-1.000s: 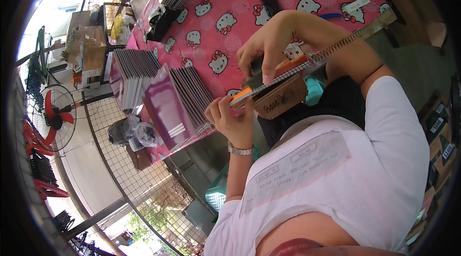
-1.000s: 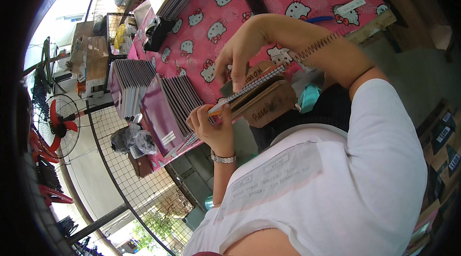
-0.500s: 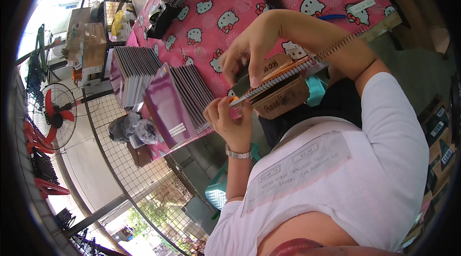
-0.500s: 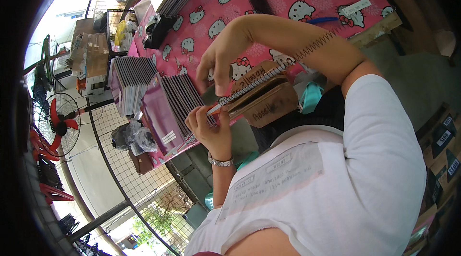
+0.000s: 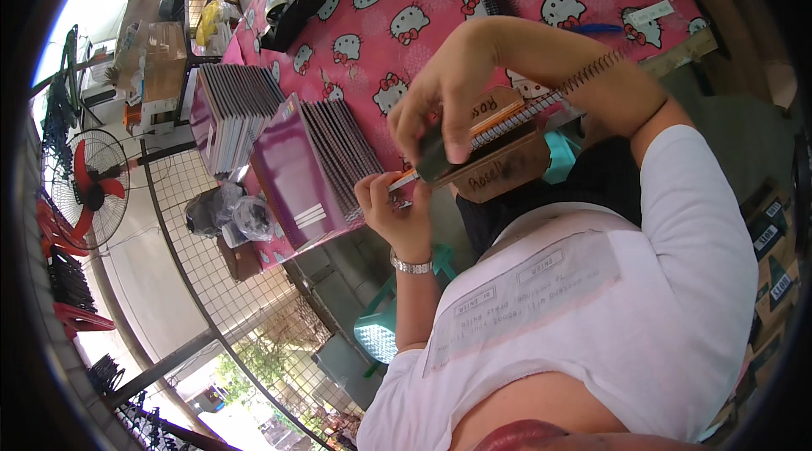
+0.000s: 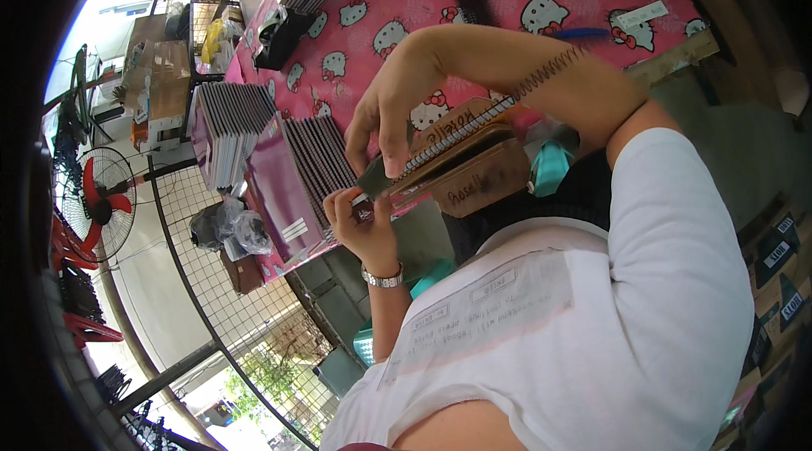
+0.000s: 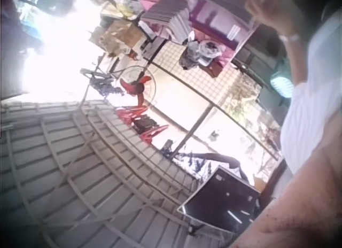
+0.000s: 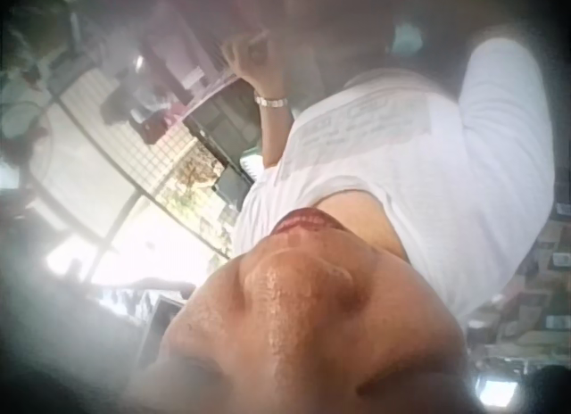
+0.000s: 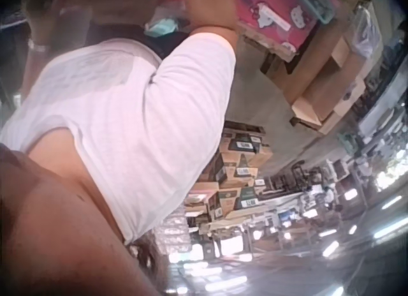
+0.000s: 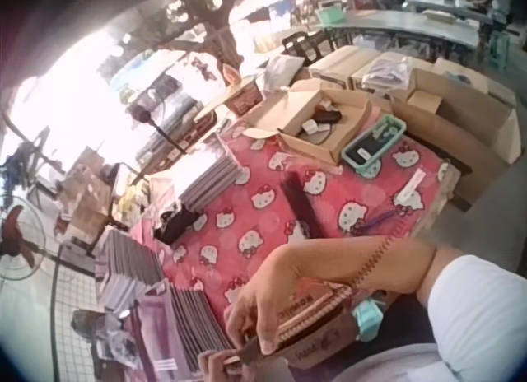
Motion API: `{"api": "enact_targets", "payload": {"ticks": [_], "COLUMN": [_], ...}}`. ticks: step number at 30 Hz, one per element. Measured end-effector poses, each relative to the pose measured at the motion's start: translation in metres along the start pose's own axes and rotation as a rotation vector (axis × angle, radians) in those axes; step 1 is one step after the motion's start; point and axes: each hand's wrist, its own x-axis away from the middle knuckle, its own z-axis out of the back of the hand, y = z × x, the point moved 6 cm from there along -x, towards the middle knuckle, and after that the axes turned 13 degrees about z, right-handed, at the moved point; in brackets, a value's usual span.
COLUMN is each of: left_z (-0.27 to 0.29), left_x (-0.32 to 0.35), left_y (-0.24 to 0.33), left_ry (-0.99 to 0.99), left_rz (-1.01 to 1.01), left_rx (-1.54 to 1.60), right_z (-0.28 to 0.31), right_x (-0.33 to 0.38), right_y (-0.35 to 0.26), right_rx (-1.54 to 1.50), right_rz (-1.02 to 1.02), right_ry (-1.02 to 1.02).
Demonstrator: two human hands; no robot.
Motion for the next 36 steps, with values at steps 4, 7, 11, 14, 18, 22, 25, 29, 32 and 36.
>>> {"api": "enact_targets", "payload": {"ticks": [4, 7, 11, 14, 18, 22, 25, 29, 32, 36], "left_z": [0.002, 0.000, 0.002, 0.001, 0.000, 0.002, 0.002, 0.001, -0.002, 0.001], "left_x": [0.000, -0.004, -0.004, -0.007, -0.011, -0.011, -0.012, -0.010, -0.016, -0.014], "left_y": [0.001, 0.000, -0.008, -0.003, -0.010, -0.007, -0.013, -0.021, -0.022, -0.030], "left_ry": [0.017, -0.008, -0.039, -0.082, -0.099, -0.084, -0.103, -0.118, -0.168, -0.188], "left_rz": [-0.125, -0.089, 0.004, -0.169, -0.085, -0.095, -0.037, 0.011, -0.025, 0.067], "left_rx": [-0.036, -0.028, 0.086, 0.039, 0.095, 0.188, 0.224, 0.363, 0.422, 0.480], "right_z": [0.003, 0.010, -0.001, 0.019, 0.004, 0.007, 0.014, 0.004, 0.023, 0.049], "right_x": [-0.004, 0.000, -0.011, -0.007, -0.022, -0.024, -0.025, -0.030, -0.009, 0.109], "right_y": [0.002, 0.008, 0.001, 0.031, 0.019, 0.015, 0.022, 0.000, 0.040, 0.036], "right_rx": [-0.012, 0.241, -0.254, 0.304, -0.099, -0.081, 0.090, -0.241, 0.243, 0.637], "right_rz": [0.050, -0.124, 0.173, -0.247, 0.095, 0.093, -0.016, 0.158, -0.247, -0.344], "right_ry": [0.009, 0.029, -0.027, 0.054, -0.015, -0.009, 0.023, 0.071, 0.099, 0.794]}}
